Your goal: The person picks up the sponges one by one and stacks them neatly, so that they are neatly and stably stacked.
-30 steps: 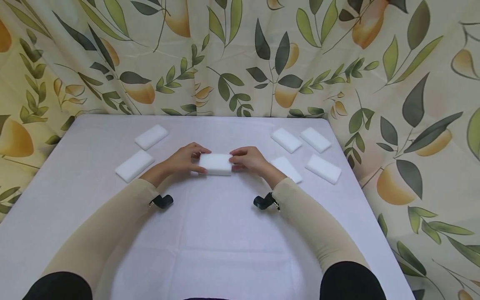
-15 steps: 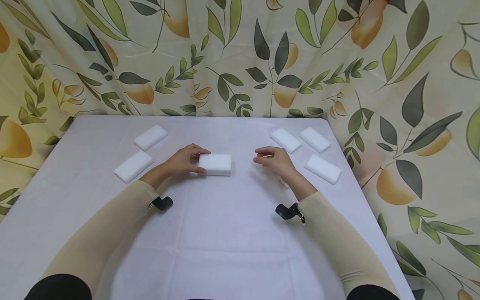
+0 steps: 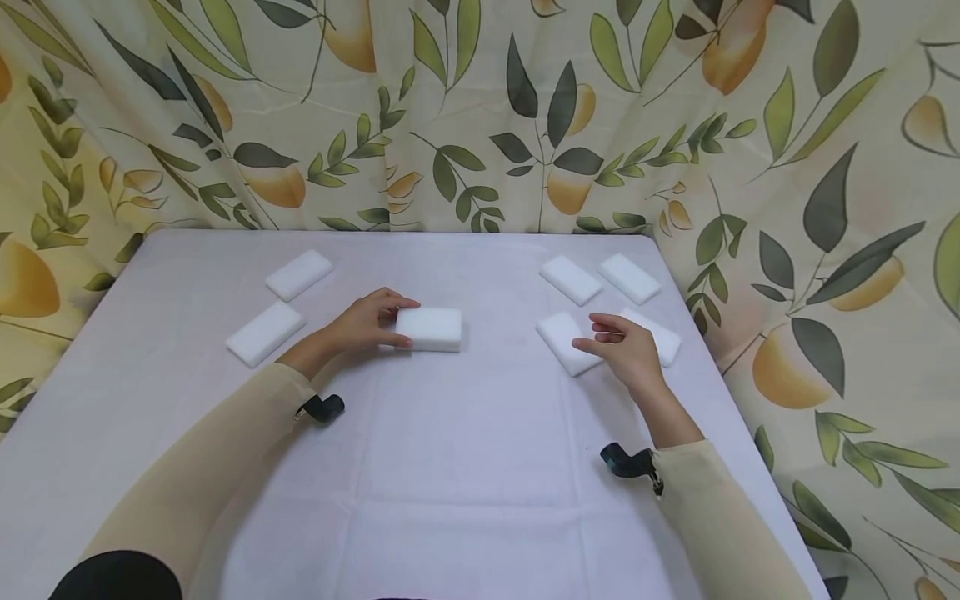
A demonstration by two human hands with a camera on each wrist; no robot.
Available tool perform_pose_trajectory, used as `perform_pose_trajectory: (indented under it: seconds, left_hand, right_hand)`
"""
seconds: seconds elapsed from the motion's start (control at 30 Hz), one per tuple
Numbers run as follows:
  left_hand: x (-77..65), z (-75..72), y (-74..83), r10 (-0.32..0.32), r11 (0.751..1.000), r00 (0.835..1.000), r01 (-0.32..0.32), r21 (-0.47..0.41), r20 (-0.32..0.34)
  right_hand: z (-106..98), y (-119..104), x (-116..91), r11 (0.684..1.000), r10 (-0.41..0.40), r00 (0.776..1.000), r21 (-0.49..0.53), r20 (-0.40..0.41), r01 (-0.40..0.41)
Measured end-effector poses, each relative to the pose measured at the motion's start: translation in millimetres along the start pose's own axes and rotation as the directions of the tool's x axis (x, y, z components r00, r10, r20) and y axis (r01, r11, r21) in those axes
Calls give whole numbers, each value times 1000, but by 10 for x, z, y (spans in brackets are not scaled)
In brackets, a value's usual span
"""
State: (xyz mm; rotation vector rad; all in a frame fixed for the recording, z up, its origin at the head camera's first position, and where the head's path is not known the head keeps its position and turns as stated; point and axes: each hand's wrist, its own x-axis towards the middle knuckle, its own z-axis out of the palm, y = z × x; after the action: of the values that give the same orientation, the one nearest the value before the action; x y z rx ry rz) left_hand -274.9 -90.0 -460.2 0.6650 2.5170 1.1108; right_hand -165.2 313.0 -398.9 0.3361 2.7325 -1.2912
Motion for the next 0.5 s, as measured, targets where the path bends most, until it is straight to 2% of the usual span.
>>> perform_pose_trajectory:
  seconds: [0.23,0.5]
  left_hand:
    - [2,-4,-22,3,1000,1000,-3,-7,-4]
    - [-9,0,-2,14,1000,1000,-14,0,-7]
  right_hand:
    - [69,172,-12,998,58,998,11,-10,-58]
    - [173,240,8,997,63,998,-40,-10,-64]
